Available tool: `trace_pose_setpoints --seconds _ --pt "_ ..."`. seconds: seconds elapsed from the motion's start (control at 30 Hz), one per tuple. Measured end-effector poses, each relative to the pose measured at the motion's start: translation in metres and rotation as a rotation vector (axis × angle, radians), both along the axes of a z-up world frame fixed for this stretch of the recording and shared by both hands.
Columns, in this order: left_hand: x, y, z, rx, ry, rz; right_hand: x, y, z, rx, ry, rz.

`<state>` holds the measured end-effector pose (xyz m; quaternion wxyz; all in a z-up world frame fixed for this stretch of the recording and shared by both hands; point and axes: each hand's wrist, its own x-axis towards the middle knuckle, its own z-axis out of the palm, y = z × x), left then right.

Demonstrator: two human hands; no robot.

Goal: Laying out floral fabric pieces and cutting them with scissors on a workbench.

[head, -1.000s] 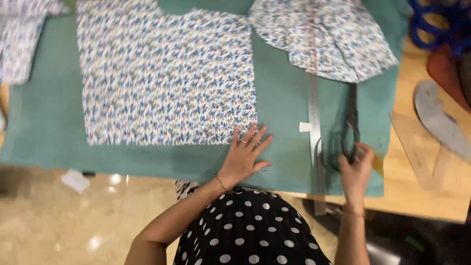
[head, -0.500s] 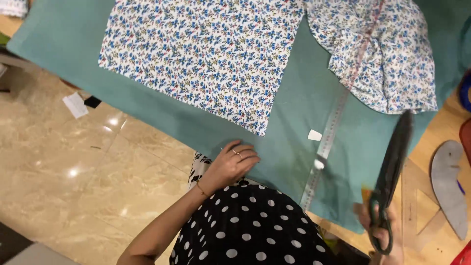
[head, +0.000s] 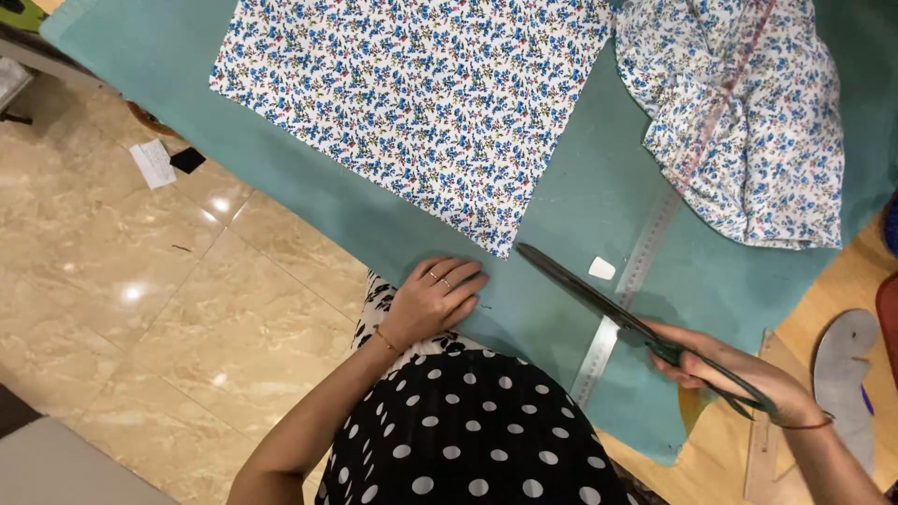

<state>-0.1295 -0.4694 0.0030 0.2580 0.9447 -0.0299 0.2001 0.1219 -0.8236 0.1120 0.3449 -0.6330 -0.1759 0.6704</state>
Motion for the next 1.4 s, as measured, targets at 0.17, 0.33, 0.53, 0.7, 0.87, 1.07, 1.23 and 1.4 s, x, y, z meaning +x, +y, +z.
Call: trace_pose_setpoints --seconds 0.17,0.33,0.53,0.7,0.87,1.07,1.23,1.4 --pt "0.001 -0.001 0.001 0.041 0.032 -0.004 0.021 -0.009 -0.011 -0.106 0.026 0.090" --pt "0.001 -0.002 0.001 0.085 0.077 -0.005 0.030 0.003 -0.037 -0.096 0.002 0.180" --pt "0.001 -0.002 0.002 0.103 0.097 -0.011 0.030 0.025 -0.043 0.023 -0.052 0.293" --pt "0.001 -0.001 0.004 0.125 0.109 -0.018 0.025 0.040 -0.039 0.112 -0.010 0.279" --pt "0.003 -0.005 0.003 0.162 0.117 -0.019 0.025 0.043 -0.040 0.033 -0.098 0.319" --pt "0.006 -0.009 0.000 0.201 0.122 -0.027 0.025 0.026 -0.060 -0.052 -0.197 0.335" --pt "0.006 -0.008 0.001 0.196 0.140 -0.027 0.024 0.031 -0.059 0.047 -0.263 0.372" --pt "0.006 -0.007 0.002 0.176 0.131 -0.027 0.023 0.034 -0.059 0.019 -0.224 0.359"
